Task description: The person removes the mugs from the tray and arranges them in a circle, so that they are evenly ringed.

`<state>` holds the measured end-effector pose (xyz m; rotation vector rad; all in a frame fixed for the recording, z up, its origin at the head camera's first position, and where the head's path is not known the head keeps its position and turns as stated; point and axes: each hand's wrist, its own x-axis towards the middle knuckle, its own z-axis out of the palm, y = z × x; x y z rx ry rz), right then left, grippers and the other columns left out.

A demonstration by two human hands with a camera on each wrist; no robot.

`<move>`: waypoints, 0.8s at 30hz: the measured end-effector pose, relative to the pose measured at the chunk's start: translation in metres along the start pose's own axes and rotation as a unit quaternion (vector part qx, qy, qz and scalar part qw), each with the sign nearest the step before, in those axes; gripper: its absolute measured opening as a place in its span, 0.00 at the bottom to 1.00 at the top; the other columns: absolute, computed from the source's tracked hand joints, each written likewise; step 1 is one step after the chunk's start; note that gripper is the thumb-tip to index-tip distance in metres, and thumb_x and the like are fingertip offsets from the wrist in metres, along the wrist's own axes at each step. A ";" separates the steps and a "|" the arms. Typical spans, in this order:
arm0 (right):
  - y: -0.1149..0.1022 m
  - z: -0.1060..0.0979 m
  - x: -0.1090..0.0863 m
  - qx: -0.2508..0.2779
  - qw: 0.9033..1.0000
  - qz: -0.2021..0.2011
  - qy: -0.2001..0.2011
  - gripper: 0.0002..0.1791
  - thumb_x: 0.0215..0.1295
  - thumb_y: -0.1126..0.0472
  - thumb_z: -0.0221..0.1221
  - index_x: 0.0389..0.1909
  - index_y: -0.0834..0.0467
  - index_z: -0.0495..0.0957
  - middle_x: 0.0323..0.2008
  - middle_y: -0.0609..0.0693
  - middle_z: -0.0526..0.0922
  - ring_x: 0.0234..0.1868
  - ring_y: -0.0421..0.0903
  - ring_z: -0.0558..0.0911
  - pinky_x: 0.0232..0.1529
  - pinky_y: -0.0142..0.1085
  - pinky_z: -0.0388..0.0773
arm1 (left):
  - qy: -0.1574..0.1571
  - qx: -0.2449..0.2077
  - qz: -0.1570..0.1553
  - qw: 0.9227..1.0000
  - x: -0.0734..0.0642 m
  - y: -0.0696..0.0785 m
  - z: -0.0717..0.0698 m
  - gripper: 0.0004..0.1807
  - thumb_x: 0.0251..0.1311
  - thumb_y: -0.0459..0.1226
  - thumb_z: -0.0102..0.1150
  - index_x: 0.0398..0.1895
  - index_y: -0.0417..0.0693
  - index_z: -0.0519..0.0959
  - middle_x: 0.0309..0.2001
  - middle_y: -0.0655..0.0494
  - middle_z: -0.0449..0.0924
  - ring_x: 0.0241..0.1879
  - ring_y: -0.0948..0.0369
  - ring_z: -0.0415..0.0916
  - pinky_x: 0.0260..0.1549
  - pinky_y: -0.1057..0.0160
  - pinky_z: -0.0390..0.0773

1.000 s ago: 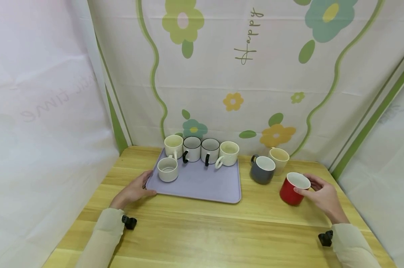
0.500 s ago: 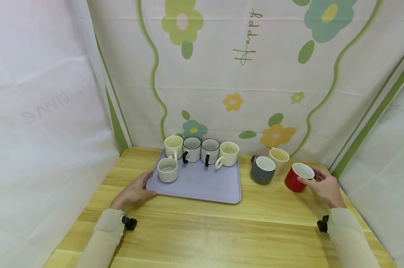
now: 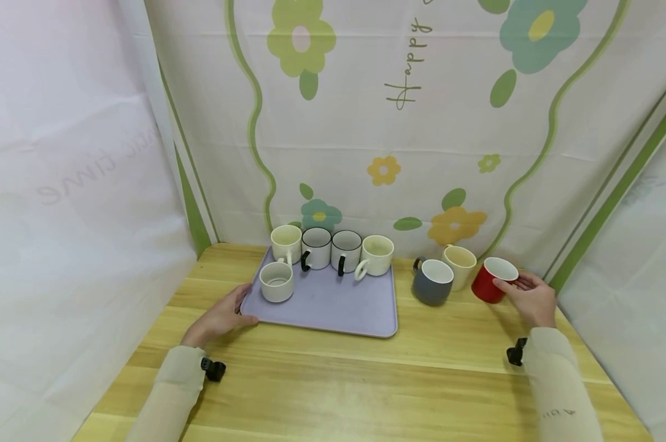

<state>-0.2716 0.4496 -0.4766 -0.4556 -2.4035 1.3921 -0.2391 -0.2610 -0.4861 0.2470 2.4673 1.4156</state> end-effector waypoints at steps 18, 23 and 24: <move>-0.006 0.019 0.018 -0.001 1.000 0.022 -0.014 0.48 0.63 0.41 0.73 0.77 0.62 0.69 0.71 0.60 0.77 0.42 0.18 0.73 0.42 0.10 0.75 | -0.006 -0.005 -0.004 1.000 0.000 -0.004 -0.002 0.55 0.69 0.35 0.68 0.86 0.35 0.40 0.86 0.33 0.36 0.85 0.36 0.36 0.83 0.37 0.46; -0.006 0.021 0.019 -0.006 1.000 0.013 -0.018 0.48 0.64 0.41 0.72 0.77 0.63 0.68 0.72 0.64 0.75 0.42 0.18 0.73 0.42 0.10 0.75 | -0.007 -0.006 -0.001 1.000 -0.001 -0.003 -0.002 0.55 0.69 0.34 0.68 0.86 0.34 0.40 0.86 0.33 0.36 0.85 0.36 0.36 0.83 0.37 0.47; -0.006 0.021 0.019 -0.006 1.000 0.014 -0.019 0.48 0.63 0.41 0.72 0.77 0.63 0.68 0.72 0.64 0.75 0.42 0.18 0.73 0.42 0.10 0.75 | -0.007 -0.004 -0.002 1.000 -0.001 -0.003 -0.002 0.55 0.69 0.34 0.68 0.86 0.35 0.40 0.86 0.33 0.36 0.85 0.36 0.36 0.83 0.37 0.47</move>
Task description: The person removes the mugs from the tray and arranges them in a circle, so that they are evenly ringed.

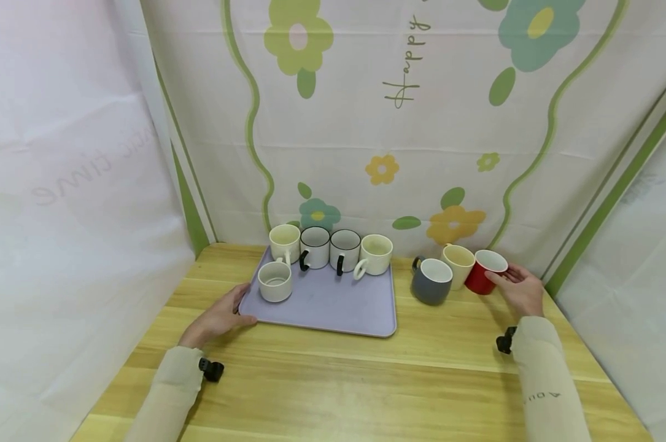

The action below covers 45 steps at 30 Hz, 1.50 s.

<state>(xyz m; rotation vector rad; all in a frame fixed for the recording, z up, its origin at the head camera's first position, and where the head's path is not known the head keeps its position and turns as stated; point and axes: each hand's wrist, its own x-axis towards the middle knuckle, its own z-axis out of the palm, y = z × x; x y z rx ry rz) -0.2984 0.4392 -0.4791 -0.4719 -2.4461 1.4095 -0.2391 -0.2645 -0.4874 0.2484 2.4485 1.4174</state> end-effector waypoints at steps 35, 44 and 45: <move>-0.130 0.058 -0.008 -0.068 0.961 -0.211 -0.166 0.46 0.64 0.47 0.75 0.76 0.63 0.68 0.74 0.67 0.72 0.75 0.68 0.72 0.75 0.60 0.71 | 0.004 0.001 0.007 1.000 -0.001 -0.001 0.002 0.55 0.68 0.33 0.69 0.85 0.32 0.41 0.85 0.31 0.38 0.85 0.35 0.37 0.83 0.36 0.47; -0.179 0.146 -0.043 -0.081 0.921 -0.295 -0.242 0.42 0.60 0.53 0.78 0.71 0.65 0.73 0.70 0.66 0.78 0.71 0.65 0.77 0.75 0.57 0.73 | 0.007 0.009 0.009 1.000 -0.001 0.001 0.003 0.55 0.67 0.33 0.70 0.84 0.31 0.42 0.85 0.30 0.39 0.84 0.34 0.39 0.82 0.35 0.48; -0.184 0.157 -0.049 -0.084 0.916 -0.304 -0.247 0.42 0.59 0.52 0.78 0.71 0.64 0.74 0.69 0.65 0.79 0.71 0.64 0.78 0.75 0.56 0.74 | 0.008 0.010 0.010 1.000 -0.001 0.001 0.003 0.55 0.67 0.33 0.70 0.84 0.31 0.42 0.85 0.30 0.39 0.84 0.34 0.39 0.82 0.36 0.48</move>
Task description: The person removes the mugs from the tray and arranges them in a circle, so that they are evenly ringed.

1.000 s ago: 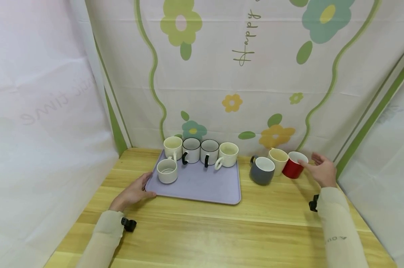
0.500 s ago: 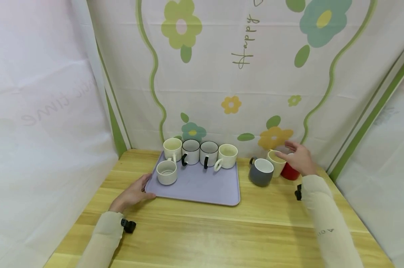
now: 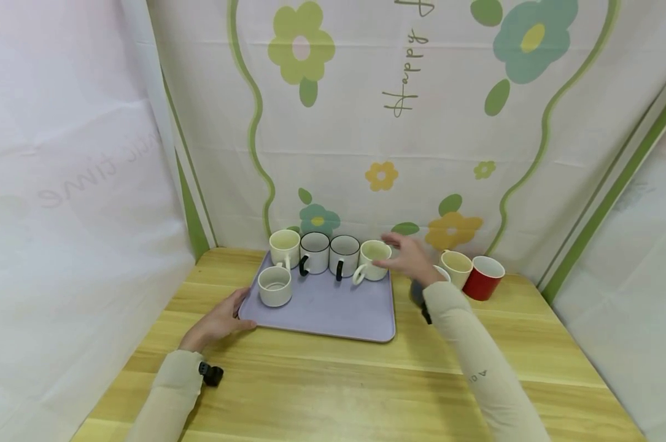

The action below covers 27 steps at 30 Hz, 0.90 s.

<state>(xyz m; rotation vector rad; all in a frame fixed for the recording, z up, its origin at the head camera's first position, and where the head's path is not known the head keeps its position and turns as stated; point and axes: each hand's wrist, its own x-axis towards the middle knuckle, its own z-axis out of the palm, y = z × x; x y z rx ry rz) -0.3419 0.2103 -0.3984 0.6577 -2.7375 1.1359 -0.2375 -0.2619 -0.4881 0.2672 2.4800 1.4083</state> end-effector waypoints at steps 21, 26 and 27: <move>-0.092 0.164 0.030 0.094 0.988 -0.053 -0.114 0.48 0.55 0.51 0.80 0.72 0.67 0.72 0.67 0.65 0.80 0.70 0.61 0.79 0.75 0.51 0.75 | -0.006 -0.004 0.006 1.000 0.001 -0.002 -0.002 0.55 0.68 0.33 0.69 0.84 0.31 0.40 0.85 0.30 0.38 0.84 0.34 0.38 0.82 0.36 0.48; -0.098 0.190 0.028 0.076 0.993 -0.031 -0.082 0.47 0.53 0.46 0.81 0.70 0.65 0.75 0.64 0.62 0.83 0.67 0.58 0.81 0.70 0.49 0.80 | -0.009 -0.006 0.010 1.000 0.002 -0.002 -0.002 0.54 0.68 0.33 0.68 0.84 0.30 0.40 0.85 0.30 0.37 0.84 0.34 0.38 0.82 0.35 0.48; -0.100 0.195 0.028 0.074 0.994 -0.026 -0.074 0.46 0.52 0.45 0.81 0.68 0.63 0.77 0.63 0.60 0.84 0.66 0.56 0.82 0.69 0.48 0.81 | -0.009 -0.007 0.010 1.000 0.002 -0.002 -0.002 0.54 0.68 0.33 0.68 0.84 0.30 0.40 0.85 0.30 0.37 0.84 0.34 0.38 0.82 0.35 0.48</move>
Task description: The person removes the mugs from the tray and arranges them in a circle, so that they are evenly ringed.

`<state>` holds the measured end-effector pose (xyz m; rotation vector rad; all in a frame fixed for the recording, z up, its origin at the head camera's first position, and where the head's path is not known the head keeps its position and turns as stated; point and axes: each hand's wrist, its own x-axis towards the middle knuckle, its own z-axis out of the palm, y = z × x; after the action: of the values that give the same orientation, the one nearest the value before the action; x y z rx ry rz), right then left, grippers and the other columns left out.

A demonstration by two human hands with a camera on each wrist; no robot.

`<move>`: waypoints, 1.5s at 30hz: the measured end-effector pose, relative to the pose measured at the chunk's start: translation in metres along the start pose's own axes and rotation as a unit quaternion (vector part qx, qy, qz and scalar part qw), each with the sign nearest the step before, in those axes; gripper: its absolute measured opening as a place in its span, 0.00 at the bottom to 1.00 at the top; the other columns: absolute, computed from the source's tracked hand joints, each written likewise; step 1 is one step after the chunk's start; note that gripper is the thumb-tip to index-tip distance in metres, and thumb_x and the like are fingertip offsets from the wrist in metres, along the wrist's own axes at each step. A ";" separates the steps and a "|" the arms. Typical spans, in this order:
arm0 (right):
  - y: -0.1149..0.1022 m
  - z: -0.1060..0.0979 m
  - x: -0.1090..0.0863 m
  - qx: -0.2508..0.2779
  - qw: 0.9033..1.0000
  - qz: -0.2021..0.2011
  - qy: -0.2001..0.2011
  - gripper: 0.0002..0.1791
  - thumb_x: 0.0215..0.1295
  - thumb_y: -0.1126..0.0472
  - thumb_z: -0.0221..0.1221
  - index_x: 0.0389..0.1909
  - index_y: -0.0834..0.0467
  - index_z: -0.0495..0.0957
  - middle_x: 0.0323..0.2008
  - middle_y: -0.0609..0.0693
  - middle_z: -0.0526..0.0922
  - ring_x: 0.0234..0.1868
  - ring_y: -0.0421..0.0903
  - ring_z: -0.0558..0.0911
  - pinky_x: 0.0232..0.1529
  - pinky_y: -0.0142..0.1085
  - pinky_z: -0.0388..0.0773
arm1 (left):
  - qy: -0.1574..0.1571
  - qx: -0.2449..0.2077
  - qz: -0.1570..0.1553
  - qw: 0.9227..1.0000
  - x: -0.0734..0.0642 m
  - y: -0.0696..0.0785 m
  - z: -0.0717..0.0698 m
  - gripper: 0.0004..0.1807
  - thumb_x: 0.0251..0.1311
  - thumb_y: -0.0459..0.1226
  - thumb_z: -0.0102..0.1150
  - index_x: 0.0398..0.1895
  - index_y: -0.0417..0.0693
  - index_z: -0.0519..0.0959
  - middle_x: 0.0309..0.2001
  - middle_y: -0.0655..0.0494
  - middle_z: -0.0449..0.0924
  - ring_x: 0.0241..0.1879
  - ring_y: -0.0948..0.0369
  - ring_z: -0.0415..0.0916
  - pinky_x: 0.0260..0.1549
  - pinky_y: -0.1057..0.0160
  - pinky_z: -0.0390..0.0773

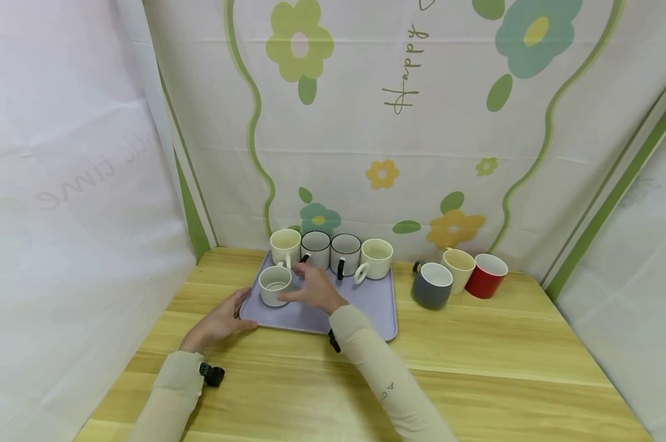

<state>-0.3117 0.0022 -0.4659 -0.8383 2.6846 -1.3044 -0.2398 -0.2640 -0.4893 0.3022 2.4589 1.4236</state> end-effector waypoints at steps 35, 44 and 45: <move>-0.021 0.052 -0.011 -0.003 0.982 0.066 0.178 0.32 0.44 0.43 0.83 0.47 0.55 0.86 0.42 0.50 0.87 0.42 0.42 0.82 0.43 0.33 0.81 | 0.002 0.001 0.000 1.000 0.000 -0.001 0.000 0.54 0.69 0.34 0.68 0.85 0.33 0.41 0.85 0.31 0.38 0.84 0.34 0.38 0.82 0.34 0.48; -0.023 0.028 -0.036 0.054 0.992 -0.010 0.117 0.30 0.46 0.46 0.83 0.49 0.53 0.86 0.42 0.46 0.88 0.42 0.38 0.83 0.43 0.29 0.82 | 0.004 -0.003 0.008 1.000 -0.002 0.001 0.001 0.53 0.67 0.33 0.69 0.84 0.32 0.43 0.85 0.29 0.41 0.83 0.33 0.41 0.81 0.32 0.50; -0.022 0.024 -0.040 0.059 0.992 -0.017 0.112 0.30 0.46 0.47 0.83 0.49 0.53 0.86 0.43 0.46 0.88 0.43 0.39 0.84 0.44 0.30 0.84 | 0.005 -0.001 0.005 1.000 -0.001 0.000 0.001 0.54 0.67 0.33 0.70 0.84 0.32 0.43 0.85 0.29 0.41 0.84 0.33 0.41 0.81 0.32 0.49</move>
<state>-0.2614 -0.0071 -0.4724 -0.7708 2.7304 -1.6386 -0.2381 -0.2635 -0.4892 0.3075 2.4683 1.4346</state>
